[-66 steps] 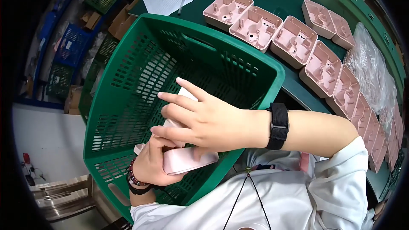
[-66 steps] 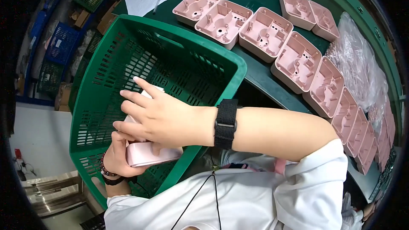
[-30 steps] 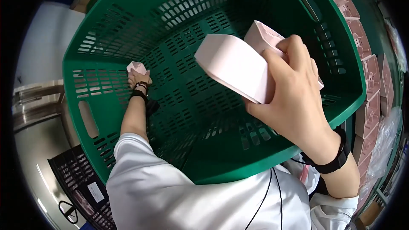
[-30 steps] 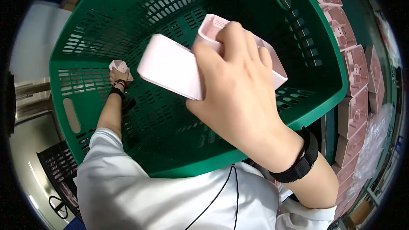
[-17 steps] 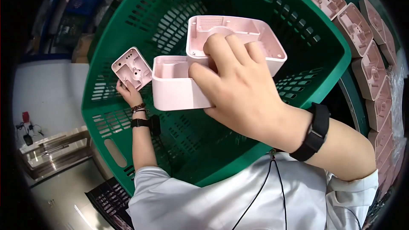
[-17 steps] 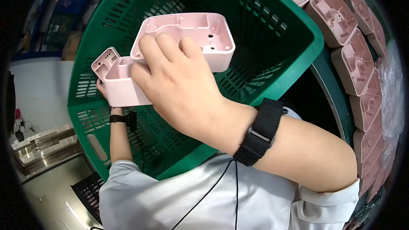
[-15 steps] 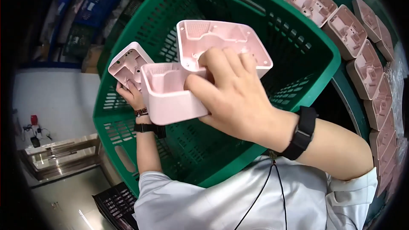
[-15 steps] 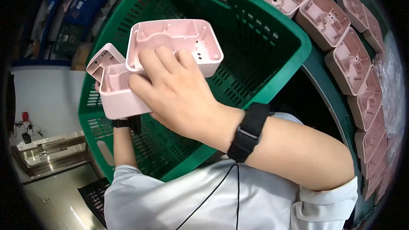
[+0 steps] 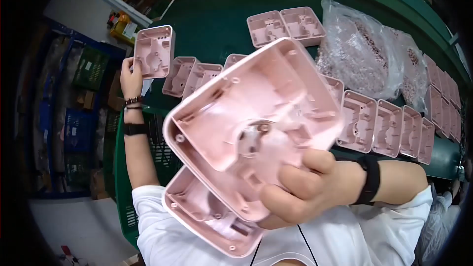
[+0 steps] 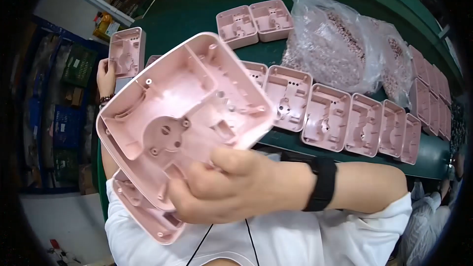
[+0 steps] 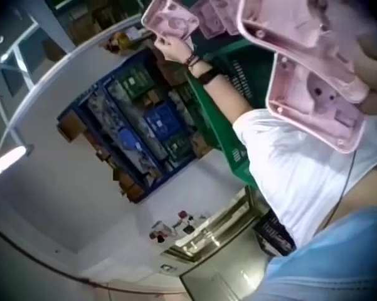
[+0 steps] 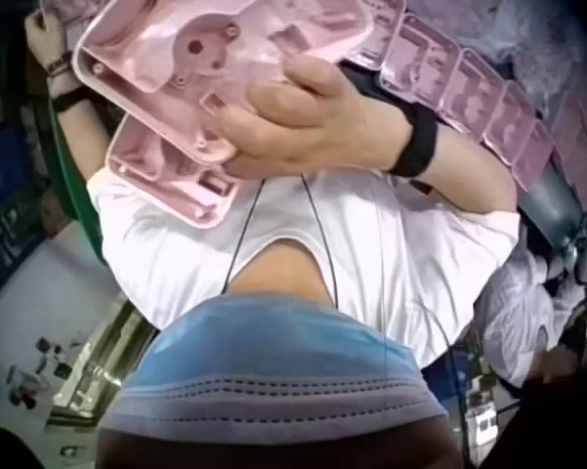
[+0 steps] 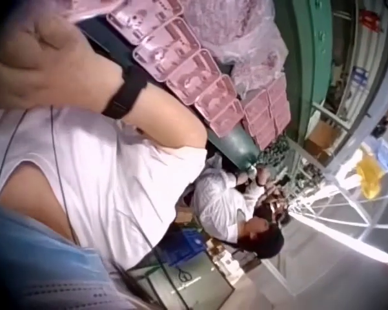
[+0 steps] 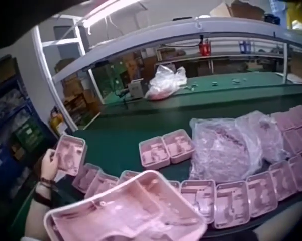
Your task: The person picks up pink plastic housings from a green basket, arranges them on a workbench, and presses small pink components from a bag into the housings by hand.
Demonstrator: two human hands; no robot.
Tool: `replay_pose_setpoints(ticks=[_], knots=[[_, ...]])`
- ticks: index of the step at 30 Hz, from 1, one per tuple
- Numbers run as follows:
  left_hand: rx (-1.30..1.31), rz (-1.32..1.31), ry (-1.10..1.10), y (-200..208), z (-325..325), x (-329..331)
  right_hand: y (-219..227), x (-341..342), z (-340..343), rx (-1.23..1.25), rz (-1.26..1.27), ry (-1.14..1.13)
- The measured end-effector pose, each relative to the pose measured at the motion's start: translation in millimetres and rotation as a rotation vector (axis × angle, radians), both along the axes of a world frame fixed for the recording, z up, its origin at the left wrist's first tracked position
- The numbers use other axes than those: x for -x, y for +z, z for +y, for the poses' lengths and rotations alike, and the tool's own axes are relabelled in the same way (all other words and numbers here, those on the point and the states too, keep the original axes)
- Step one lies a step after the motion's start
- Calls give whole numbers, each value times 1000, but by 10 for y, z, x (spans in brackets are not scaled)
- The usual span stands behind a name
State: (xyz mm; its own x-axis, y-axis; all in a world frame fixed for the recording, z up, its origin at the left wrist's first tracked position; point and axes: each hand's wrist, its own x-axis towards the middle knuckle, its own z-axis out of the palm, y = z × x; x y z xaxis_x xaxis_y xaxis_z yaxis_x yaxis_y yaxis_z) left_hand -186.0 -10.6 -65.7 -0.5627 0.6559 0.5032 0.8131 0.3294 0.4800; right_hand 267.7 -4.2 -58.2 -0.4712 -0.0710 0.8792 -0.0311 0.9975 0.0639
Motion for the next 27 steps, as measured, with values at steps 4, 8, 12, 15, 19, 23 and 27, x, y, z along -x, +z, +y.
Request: replay_pose_setpoints(ticks=[4, 8, 12, 15, 19, 23, 27], knots=[[478, 20, -49, -271, 1396, -382, 285, -762, 855, -723, -165, -307], [825, 281, -76, -494, 2168, -953, 222, -1181, 1362, -772, -69, -397], [1005, 196, -209, -602, 2481, -1090, 231, -1751, 1492, -598, -424, -573], [937, 459, -179, -456, 2608, -1418, 234, -2102, 1443, -267, -656, -684], [753, 409, -230, -401, 2824, -1965, 136, -2291, 1456, 41, -647, -772], [776, 267, -349, -647, 3142, -2562, 20, -2405, 1498, -111, -572, -836], [896, 244, -297, -660, 3265, -2876, 54, -2511, 1486, -207, -616, -806]])
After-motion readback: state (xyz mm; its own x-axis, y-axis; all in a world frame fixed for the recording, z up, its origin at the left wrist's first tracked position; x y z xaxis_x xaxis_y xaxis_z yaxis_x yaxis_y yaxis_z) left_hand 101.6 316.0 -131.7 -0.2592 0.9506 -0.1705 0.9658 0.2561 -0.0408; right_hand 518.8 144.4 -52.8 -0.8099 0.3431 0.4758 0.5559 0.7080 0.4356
